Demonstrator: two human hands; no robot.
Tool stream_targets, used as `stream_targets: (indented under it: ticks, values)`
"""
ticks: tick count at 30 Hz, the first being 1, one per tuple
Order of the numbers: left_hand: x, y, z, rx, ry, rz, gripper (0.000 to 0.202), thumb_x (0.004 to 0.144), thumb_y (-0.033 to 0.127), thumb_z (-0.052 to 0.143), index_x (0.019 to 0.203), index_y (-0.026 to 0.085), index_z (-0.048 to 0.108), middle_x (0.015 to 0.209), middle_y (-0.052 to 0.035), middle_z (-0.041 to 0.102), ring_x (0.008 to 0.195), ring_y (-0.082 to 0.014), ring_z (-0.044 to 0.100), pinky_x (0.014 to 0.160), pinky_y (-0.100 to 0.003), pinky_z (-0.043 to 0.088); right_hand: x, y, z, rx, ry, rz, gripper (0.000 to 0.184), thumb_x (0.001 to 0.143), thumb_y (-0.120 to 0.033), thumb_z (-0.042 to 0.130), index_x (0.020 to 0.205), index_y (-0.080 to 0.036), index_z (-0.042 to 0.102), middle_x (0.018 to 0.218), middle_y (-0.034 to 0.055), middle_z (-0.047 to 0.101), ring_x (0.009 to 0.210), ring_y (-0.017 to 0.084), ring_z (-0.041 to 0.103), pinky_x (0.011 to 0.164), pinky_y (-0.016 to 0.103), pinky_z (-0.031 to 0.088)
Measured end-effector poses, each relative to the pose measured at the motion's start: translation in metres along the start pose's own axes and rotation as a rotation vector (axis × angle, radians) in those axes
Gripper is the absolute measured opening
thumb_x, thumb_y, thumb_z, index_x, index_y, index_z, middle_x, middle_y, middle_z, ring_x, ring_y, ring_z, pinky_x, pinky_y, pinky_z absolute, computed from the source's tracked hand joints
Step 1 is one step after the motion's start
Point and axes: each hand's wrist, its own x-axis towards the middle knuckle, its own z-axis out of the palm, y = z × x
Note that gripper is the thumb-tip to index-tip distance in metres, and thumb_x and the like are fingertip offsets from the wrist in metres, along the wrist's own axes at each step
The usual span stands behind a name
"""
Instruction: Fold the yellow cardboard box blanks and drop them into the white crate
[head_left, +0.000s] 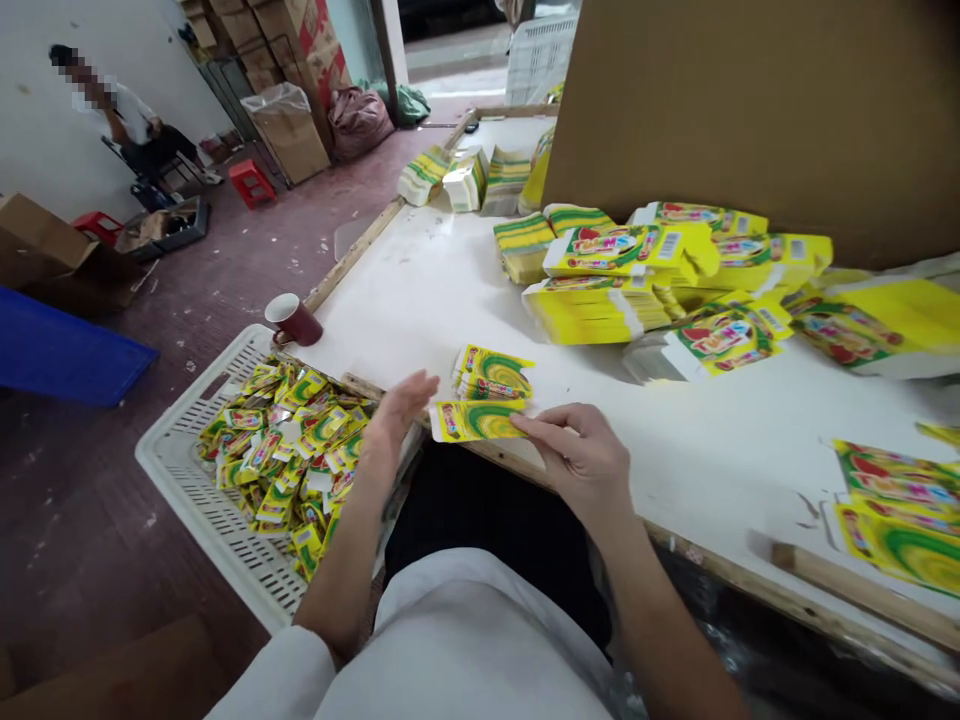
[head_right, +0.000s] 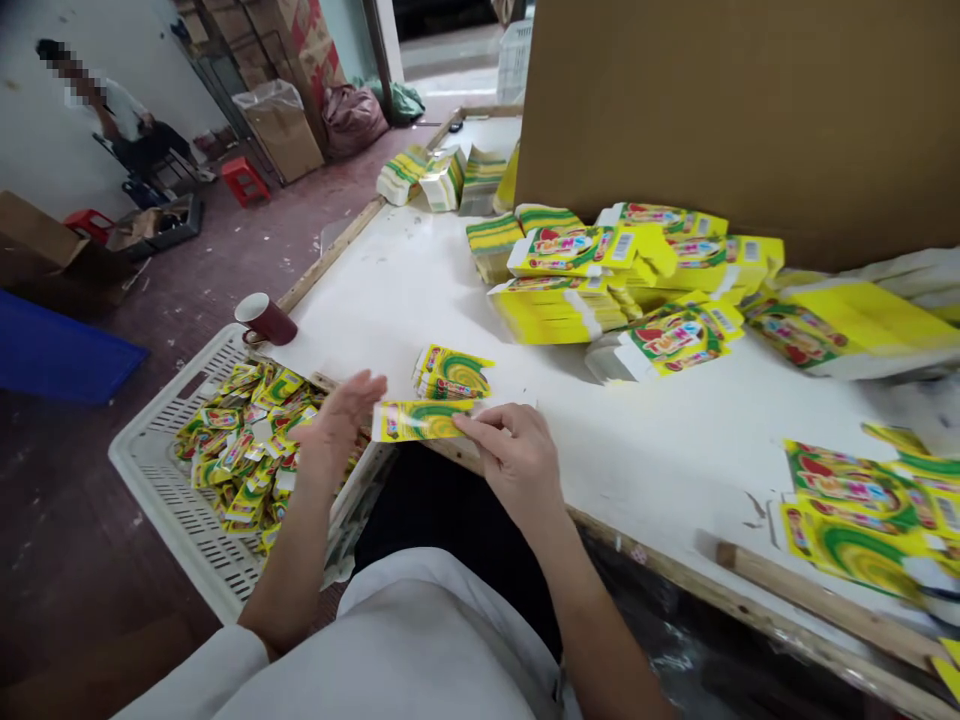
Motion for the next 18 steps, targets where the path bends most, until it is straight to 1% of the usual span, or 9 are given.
stream_targets:
  ticks: [1, 3, 5, 6, 8, 10, 12, 14, 18]
  values:
    - [0.0, 0.008, -0.003, 0.09, -0.05, 0.025, 0.096, 0.066, 0.084, 0.07, 0.136, 0.018, 0.063, 0.141, -0.0156, 0.065, 0.138, -0.0366, 0.055, 0.119, -0.046, 0.038, 0.0, -0.001, -0.002, -0.072, -0.017, -0.06, 0.025, 0.098, -0.022, 0.06, 0.101, -0.035, 0.081, 0.082, 0.0021, 0.072, 0.079, 0.019, 0.064, 0.083, 0.039, 0.053]
    - [-0.002, 0.018, 0.001, 0.349, -0.192, 0.025, 0.105, 0.058, 0.068, 0.087, 0.145, 0.02, 0.053, 0.149, -0.0156, 0.057, 0.144, -0.0386, 0.047, 0.122, -0.049, 0.033, -0.001, -0.005, -0.002, -0.122, -0.077, -0.199, 0.029, 0.099, -0.019, 0.059, 0.103, -0.039, 0.08, 0.082, 0.0001, 0.072, 0.082, 0.018, 0.064, 0.093, 0.042, 0.05]
    - [-0.005, 0.015, 0.013, 0.569, -0.304, -0.047, 0.091, 0.064, 0.045, 0.091, 0.144, 0.022, 0.051, 0.144, -0.014, 0.061, 0.137, -0.0358, 0.055, 0.117, -0.05, 0.04, -0.003, -0.01, 0.003, -0.084, -0.076, -0.268, 0.027, 0.098, -0.023, 0.062, 0.114, -0.041, 0.075, 0.099, 0.0007, 0.074, 0.099, 0.02, 0.067, 0.108, 0.046, 0.044]
    - [-0.007, 0.01, 0.02, 0.636, -0.312, -0.086, 0.081, 0.07, 0.037, 0.087, 0.142, 0.023, 0.05, 0.138, -0.0127, 0.065, 0.13, -0.0334, 0.06, 0.112, -0.049, 0.045, -0.004, -0.012, 0.007, -0.047, -0.031, -0.248, 0.032, 0.096, -0.03, 0.066, 0.126, -0.04, 0.069, 0.116, 0.0033, 0.073, 0.113, 0.024, 0.064, 0.115, 0.05, 0.04]
    - [-0.012, -0.001, 0.03, 0.705, -0.271, -0.109, 0.073, 0.077, 0.03, 0.079, 0.141, 0.023, 0.045, 0.131, -0.0112, 0.067, 0.12, -0.0297, 0.066, 0.104, -0.045, 0.052, -0.007, -0.013, 0.015, 0.07, 0.08, -0.104, 0.063, 0.092, -0.045, 0.07, 0.151, -0.034, 0.048, 0.15, 0.0103, 0.055, 0.14, 0.032, 0.05, 0.12, 0.056, 0.036]
    - [-0.017, -0.011, 0.037, 0.73, -0.218, -0.051, 0.081, 0.075, 0.03, 0.081, 0.143, 0.022, 0.038, 0.133, -0.0126, 0.065, 0.118, -0.0291, 0.066, 0.1, -0.043, 0.054, -0.01, -0.012, 0.022, 0.269, 0.068, 0.082, 0.073, 0.096, -0.053, 0.06, 0.16, -0.029, 0.033, 0.162, 0.0121, 0.042, 0.149, 0.032, 0.042, 0.119, 0.054, 0.041]
    - [-0.022, -0.017, 0.039, 0.725, -0.201, 0.035, 0.089, 0.073, 0.031, 0.083, 0.146, 0.022, 0.033, 0.137, -0.0138, 0.062, 0.116, -0.0281, 0.067, 0.098, -0.041, 0.055, -0.012, -0.014, 0.029, 0.477, -0.072, 0.223, 0.056, 0.104, -0.05, 0.042, 0.156, -0.029, 0.041, 0.155, 0.0079, 0.053, 0.142, 0.027, 0.052, 0.114, 0.046, 0.048]
    - [-0.027, -0.02, 0.04, 0.723, -0.181, 0.086, 0.091, 0.073, 0.029, 0.083, 0.147, 0.023, 0.03, 0.137, -0.0134, 0.062, 0.11, -0.0259, 0.069, 0.092, -0.038, 0.056, -0.012, -0.017, 0.033, 0.566, -0.167, 0.311, 0.05, 0.106, -0.05, 0.035, 0.147, -0.028, 0.054, 0.141, 0.0062, 0.067, 0.131, 0.025, 0.062, 0.109, 0.042, 0.053]
    - [-0.032, -0.024, 0.04, 0.761, -0.127, 0.135, 0.077, 0.072, 0.031, 0.082, 0.134, 0.023, 0.038, 0.118, -0.0084, 0.069, 0.092, -0.0225, 0.072, 0.079, -0.034, 0.057, -0.006, -0.019, 0.039, 0.518, -0.053, 0.425, 0.048, 0.097, -0.055, 0.054, 0.13, -0.023, 0.069, 0.128, 0.0104, 0.074, 0.124, 0.03, 0.066, 0.11, 0.047, 0.051]
